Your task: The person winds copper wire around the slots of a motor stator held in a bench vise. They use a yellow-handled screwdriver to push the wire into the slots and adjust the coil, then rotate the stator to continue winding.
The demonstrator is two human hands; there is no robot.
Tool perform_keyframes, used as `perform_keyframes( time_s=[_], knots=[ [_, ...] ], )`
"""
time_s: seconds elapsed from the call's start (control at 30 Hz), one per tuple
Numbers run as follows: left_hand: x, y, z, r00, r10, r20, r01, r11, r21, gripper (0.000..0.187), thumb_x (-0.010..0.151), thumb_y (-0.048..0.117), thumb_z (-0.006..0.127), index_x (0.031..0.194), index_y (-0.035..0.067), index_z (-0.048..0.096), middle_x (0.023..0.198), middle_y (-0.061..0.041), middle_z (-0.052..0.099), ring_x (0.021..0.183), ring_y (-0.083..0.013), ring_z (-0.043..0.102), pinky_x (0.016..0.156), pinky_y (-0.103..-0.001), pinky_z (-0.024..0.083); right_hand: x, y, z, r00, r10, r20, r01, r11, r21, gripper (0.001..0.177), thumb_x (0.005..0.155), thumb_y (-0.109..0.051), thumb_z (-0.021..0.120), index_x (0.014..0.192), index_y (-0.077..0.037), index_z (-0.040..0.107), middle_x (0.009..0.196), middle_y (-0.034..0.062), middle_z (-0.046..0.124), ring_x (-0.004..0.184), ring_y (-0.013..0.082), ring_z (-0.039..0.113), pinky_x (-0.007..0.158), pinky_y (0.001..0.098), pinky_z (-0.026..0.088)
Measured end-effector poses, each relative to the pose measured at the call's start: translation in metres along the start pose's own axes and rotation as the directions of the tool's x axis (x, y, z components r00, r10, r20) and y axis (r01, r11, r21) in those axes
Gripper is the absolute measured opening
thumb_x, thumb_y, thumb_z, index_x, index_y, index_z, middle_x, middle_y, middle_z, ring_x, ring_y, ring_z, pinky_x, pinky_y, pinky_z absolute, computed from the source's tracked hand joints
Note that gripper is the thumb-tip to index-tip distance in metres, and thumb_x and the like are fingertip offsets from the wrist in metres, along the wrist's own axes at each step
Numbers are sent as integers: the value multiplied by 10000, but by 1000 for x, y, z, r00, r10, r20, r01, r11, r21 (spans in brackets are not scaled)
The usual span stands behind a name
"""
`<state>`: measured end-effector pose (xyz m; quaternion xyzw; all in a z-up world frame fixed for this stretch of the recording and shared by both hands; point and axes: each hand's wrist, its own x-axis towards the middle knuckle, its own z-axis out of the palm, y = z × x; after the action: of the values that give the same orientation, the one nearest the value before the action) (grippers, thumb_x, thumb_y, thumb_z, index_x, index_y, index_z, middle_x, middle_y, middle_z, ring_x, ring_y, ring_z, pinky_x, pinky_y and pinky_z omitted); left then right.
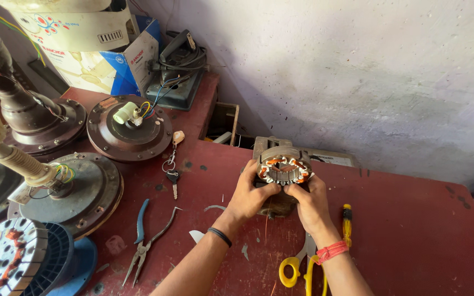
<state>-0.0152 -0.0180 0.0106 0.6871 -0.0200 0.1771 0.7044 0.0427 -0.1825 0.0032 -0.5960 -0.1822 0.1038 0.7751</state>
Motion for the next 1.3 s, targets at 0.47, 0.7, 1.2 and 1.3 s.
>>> perform_keyframes(
  time_s=[0.47,0.7,1.2,1.3],
  knots=[
    [-3,4,0,999,-43,-4,43,999,7,426,757,135,753,1156,4,682,1129,-71,546,1128,-237,574,1022,-378,462,-5,8,-3,999,-50,-11,50,999,15,298,834,13,585,1114,23,686,1049,61,694,993,136,606,920,323,469],
    [0,1,-4,998,-23,56,26,999,-47,444,793,206,836,1166,26,675,1159,-69,598,1132,-208,610,1012,-364,492,-6,8,-5,1000,-21,-13,21,998,55,272,868,14,583,1113,10,700,1015,40,698,954,115,604,875,301,480],
    [5,-1,-8,996,-22,86,19,999,36,400,748,201,877,1091,27,768,1162,-51,590,1113,-225,633,986,-374,528,-29,-42,17,985,52,-166,-105,938,-330,434,796,-115,703,1221,-35,669,1108,83,740,1008,153,676,925,319,525],
    [6,-2,-7,996,-25,80,24,1000,3,409,731,194,880,1070,9,747,1161,-39,569,1108,-216,633,980,-357,545,-55,-42,29,934,-85,-347,-105,864,-492,453,825,-181,728,1236,-6,651,1114,164,711,984,224,689,840,357,583]
  ],
)
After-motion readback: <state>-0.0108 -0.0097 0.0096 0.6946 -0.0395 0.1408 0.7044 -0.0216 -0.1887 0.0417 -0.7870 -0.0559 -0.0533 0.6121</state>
